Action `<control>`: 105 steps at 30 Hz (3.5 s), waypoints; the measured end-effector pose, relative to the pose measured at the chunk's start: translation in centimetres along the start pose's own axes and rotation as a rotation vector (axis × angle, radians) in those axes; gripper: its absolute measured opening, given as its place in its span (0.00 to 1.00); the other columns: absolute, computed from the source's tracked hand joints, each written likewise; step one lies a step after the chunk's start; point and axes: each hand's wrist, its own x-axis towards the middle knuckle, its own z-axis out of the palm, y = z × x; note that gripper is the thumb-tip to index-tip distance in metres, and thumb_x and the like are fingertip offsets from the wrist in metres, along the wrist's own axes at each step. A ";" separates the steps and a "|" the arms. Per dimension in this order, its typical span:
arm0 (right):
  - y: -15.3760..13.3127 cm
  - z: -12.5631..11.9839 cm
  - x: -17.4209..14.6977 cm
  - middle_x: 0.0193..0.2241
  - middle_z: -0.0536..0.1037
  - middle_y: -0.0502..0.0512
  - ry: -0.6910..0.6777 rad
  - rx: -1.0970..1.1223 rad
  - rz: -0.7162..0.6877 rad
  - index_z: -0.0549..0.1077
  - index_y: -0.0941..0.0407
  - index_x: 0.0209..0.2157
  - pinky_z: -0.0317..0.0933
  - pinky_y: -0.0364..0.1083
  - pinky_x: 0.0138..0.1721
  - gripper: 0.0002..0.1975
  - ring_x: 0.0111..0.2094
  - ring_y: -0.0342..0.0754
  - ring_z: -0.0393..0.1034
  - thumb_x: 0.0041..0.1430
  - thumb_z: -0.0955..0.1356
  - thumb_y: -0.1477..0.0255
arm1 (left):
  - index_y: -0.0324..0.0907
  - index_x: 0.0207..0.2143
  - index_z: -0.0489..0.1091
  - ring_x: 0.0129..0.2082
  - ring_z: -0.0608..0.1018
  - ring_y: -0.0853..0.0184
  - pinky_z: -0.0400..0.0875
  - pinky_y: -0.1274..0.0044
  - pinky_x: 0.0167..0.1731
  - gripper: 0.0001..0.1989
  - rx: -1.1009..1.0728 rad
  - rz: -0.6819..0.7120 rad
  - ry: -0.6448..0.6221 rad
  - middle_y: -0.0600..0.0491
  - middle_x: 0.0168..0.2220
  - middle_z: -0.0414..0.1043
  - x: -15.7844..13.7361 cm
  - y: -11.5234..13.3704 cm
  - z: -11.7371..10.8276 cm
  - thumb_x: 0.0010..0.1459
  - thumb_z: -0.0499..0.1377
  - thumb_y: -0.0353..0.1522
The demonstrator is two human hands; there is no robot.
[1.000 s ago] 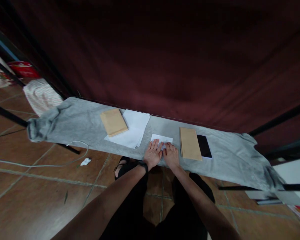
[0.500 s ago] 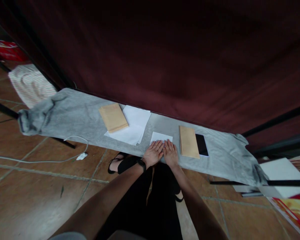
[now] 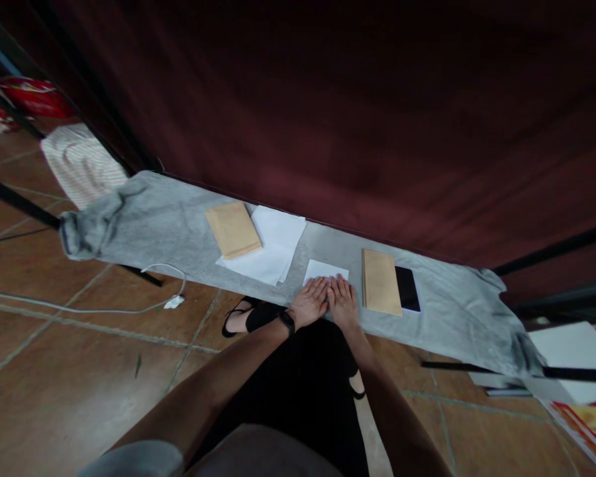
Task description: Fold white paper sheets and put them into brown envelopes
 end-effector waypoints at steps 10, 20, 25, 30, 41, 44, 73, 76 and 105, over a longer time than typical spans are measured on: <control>-0.4 0.6 -0.2 0.69 0.56 0.66 0.139 -0.041 0.001 0.56 0.58 0.69 0.49 0.63 0.65 0.26 0.69 0.58 0.52 0.73 0.56 0.68 | 0.33 0.67 0.56 0.70 0.57 0.60 0.52 0.64 0.68 0.28 -0.020 -0.155 0.048 0.42 0.69 0.56 0.3 -0.2 0.4 0.67 0.45 0.33; 0.8 1.1 -1.6 0.66 0.63 0.70 0.271 0.039 0.102 0.58 0.65 0.67 0.52 0.59 0.65 0.28 0.67 0.57 0.56 0.73 0.54 0.65 | 0.29 0.69 0.50 0.70 0.57 0.56 0.51 0.59 0.68 0.30 0.066 -0.335 0.092 0.37 0.68 0.55 1.6 -0.8 0.7 0.68 0.44 0.34; 0.3 0.2 2.0 0.67 0.62 0.62 0.190 0.194 0.094 0.61 0.61 0.66 0.54 0.57 0.65 0.28 0.68 0.51 0.55 0.74 0.48 0.66 | 0.32 0.69 0.52 0.71 0.54 0.59 0.49 0.62 0.69 0.29 0.027 -0.168 0.001 0.41 0.70 0.54 4.5 -0.6 1.0 0.67 0.45 0.31; -0.3 0.6 3.5 0.66 0.63 0.63 0.097 0.119 0.084 0.61 0.62 0.66 0.49 0.58 0.67 0.27 0.68 0.52 0.54 0.74 0.51 0.67 | 0.30 0.69 0.52 0.71 0.53 0.58 0.46 0.62 0.69 0.29 0.018 -0.179 -0.068 0.40 0.70 0.52 5.1 -0.6 1.5 0.67 0.44 0.29; 1.2 1.2 2.8 0.68 0.58 0.70 0.118 -0.056 0.151 0.57 0.64 0.68 0.49 0.60 0.65 0.28 0.68 0.58 0.53 0.73 0.54 0.65 | 0.31 0.68 0.54 0.71 0.53 0.55 0.48 0.61 0.69 0.33 -0.017 -0.311 -0.033 0.38 0.70 0.50 3.2 -3.3 0.6 0.69 0.45 0.43; 1.5 1.6 2.8 0.68 0.57 0.70 0.147 -0.047 0.147 0.57 0.64 0.68 0.49 0.61 0.65 0.29 0.68 0.59 0.54 0.73 0.53 0.64 | 0.31 0.68 0.54 0.71 0.52 0.53 0.46 0.59 0.69 0.34 -0.018 -0.303 -0.023 0.37 0.70 0.50 3.0 -3.4 0.6 0.68 0.46 0.44; 1.1 1.0 -1.9 0.67 0.61 0.68 0.198 -0.034 0.043 0.51 0.64 0.70 0.50 0.58 0.66 0.31 0.67 0.57 0.55 0.73 0.56 0.62 | 0.30 0.69 0.52 0.70 0.56 0.56 0.51 0.61 0.69 0.30 -0.032 -0.341 0.042 0.39 0.70 0.53 2.3 -3.4 -0.2 0.70 0.44 0.37; 1.1 1.0 -1.8 0.67 0.61 0.67 0.197 -0.019 0.057 0.53 0.64 0.69 0.50 0.58 0.66 0.30 0.67 0.57 0.56 0.73 0.56 0.63 | 0.33 0.68 0.54 0.71 0.54 0.57 0.51 0.62 0.69 0.28 -0.048 -0.243 0.048 0.42 0.70 0.53 2.6 -2.8 -0.6 0.69 0.45 0.35; 4.6 -2.5 7.7 0.40 0.80 0.58 0.147 0.359 0.179 0.77 0.56 0.43 0.69 0.46 0.43 0.14 0.40 0.50 0.75 0.64 0.61 0.74 | 0.36 0.71 0.47 0.72 0.47 0.56 0.50 0.58 0.69 0.32 -0.062 -0.113 0.092 0.42 0.72 0.44 2.6 -1.4 -1.2 0.68 0.49 0.35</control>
